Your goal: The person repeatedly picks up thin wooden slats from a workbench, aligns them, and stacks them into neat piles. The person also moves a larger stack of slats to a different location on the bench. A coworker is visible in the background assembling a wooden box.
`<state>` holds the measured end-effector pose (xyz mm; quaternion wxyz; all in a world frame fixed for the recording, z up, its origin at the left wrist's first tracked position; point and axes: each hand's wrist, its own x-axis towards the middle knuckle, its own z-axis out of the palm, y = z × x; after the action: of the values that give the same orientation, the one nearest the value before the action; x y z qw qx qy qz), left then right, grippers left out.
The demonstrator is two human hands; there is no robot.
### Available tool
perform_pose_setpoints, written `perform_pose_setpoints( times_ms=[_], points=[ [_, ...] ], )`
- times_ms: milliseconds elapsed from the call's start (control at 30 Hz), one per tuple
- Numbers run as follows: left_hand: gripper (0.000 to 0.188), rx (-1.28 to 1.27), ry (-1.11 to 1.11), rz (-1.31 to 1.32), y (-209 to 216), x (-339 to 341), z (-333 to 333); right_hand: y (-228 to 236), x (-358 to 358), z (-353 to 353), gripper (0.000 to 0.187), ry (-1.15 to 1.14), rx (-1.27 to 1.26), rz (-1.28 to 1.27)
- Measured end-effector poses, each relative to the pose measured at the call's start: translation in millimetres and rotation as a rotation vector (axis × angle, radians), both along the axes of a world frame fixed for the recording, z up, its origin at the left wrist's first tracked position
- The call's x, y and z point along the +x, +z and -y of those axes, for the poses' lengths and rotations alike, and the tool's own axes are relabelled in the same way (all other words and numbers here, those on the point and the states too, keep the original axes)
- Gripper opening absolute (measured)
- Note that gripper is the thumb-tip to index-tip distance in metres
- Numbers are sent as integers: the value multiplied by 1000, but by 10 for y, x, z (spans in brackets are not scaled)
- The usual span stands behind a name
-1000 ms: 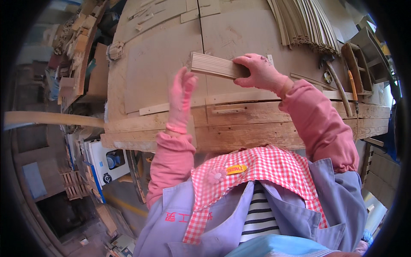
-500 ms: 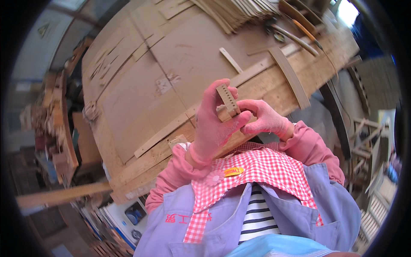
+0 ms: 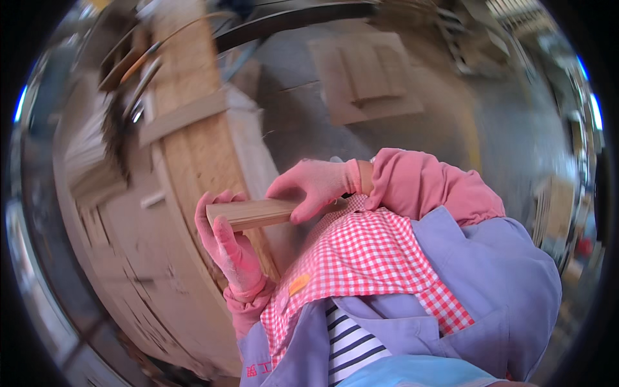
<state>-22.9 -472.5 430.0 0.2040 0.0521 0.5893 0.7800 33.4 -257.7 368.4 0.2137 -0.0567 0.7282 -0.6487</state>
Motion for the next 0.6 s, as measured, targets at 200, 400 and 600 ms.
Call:
perform_pose_setpoints(
  times_ms=[200, 400, 600],
  points=[
    [50, -119, -215, 95, -344, -57, -1025, -235, 544, -864, 68, -199, -101, 120],
    [46, -126, -361, 276, -531, 115, -2303, -377, 1185, -1877, 76, -380, -253, 208],
    [52, -217, -456, 192, -1303, -72, -3234, -788, 1344, -2616, 64, -649, -78, 252]
  ],
)
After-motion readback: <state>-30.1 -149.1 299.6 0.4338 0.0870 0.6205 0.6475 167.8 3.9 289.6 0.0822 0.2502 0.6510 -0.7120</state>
